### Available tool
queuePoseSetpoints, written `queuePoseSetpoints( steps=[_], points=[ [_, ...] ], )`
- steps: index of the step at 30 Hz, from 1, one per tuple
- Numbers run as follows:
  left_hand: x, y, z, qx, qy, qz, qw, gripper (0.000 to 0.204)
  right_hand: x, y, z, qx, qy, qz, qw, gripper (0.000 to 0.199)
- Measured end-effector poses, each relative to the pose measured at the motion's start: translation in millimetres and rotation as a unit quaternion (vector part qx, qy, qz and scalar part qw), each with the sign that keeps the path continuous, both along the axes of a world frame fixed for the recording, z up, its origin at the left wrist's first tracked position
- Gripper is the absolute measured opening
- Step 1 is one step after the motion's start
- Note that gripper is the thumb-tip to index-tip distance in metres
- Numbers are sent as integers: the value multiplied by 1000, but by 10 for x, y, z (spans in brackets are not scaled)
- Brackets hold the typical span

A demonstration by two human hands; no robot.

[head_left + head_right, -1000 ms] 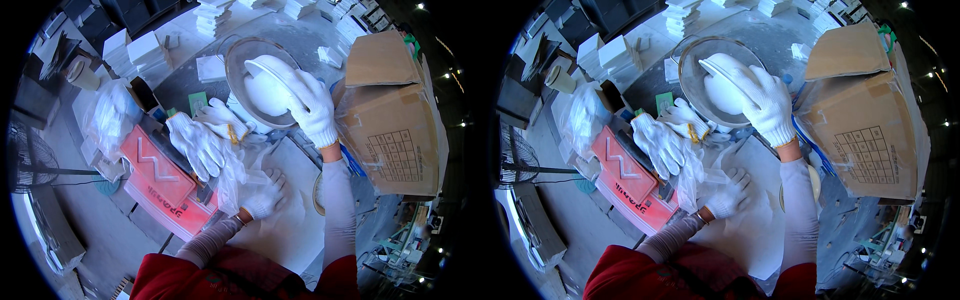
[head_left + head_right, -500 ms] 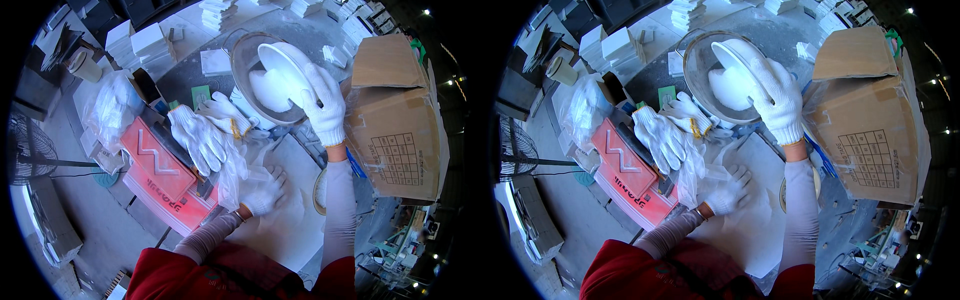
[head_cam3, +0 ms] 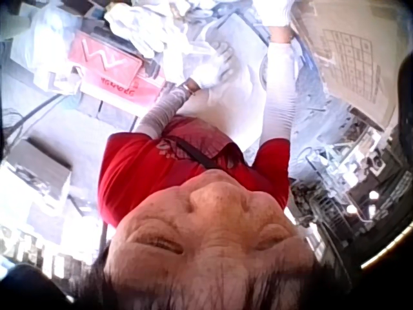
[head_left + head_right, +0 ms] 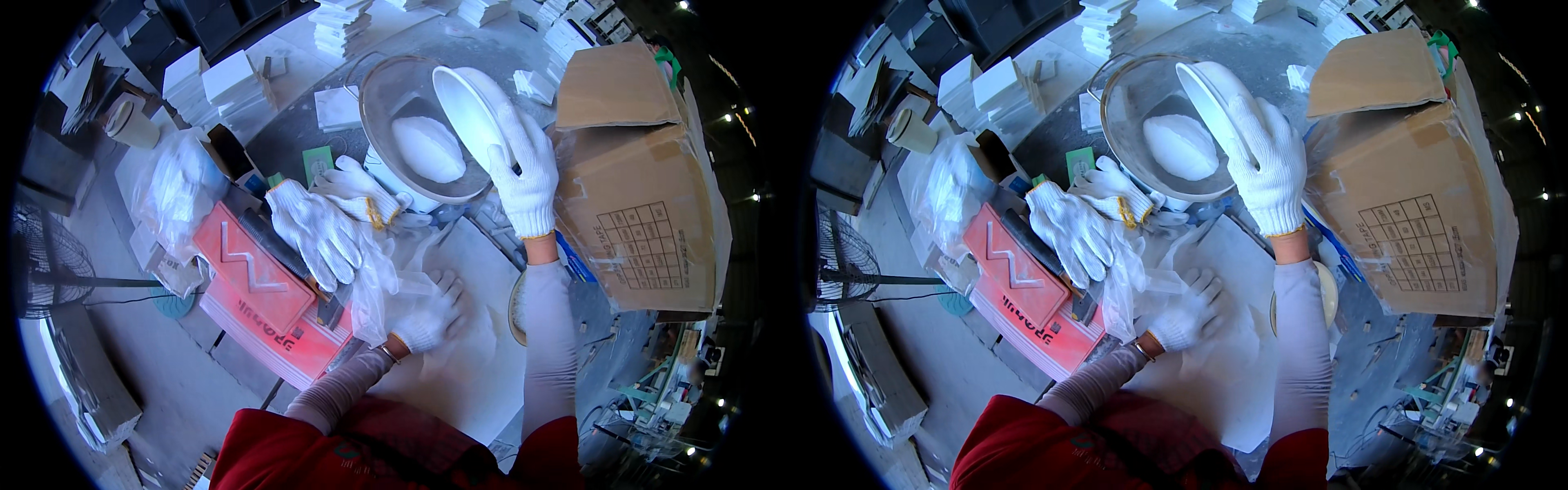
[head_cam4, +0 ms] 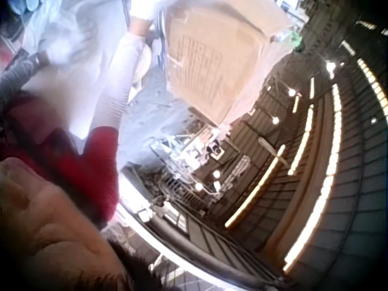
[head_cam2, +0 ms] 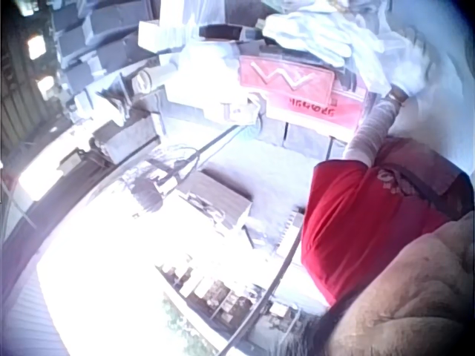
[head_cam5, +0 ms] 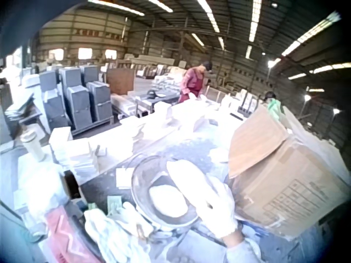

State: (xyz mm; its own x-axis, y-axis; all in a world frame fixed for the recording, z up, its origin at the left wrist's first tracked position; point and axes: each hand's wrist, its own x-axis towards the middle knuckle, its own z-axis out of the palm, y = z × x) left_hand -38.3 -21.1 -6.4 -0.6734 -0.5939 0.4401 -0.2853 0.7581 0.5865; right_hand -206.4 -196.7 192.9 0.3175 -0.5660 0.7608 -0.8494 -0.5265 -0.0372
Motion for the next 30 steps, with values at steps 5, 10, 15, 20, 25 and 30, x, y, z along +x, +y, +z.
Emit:
queuePoseSetpoints(
  steps=[5,10,15,20,25,30],
  points=[
    [-92,47,-176,17,2,22,1000,32,-28,-5,-40,1,16,-19,1000,62],
    [-76,59,-158,13,5,11,1000,31,43,23,-46,20,-1,-49,999,59],
    [-76,49,-136,6,6,14,1000,32,62,60,-68,-23,-43,-44,998,64],
    [-61,33,-79,2,-6,9,1000,34,39,120,-155,8,-40,-93,995,65],
    [-28,10,42,14,-22,-13,1000,40,39,154,-228,-8,-37,-107,994,64],
    [-26,10,27,-14,-25,-2,1000,42,97,234,-146,-39,-49,-115,991,66]
  ],
)
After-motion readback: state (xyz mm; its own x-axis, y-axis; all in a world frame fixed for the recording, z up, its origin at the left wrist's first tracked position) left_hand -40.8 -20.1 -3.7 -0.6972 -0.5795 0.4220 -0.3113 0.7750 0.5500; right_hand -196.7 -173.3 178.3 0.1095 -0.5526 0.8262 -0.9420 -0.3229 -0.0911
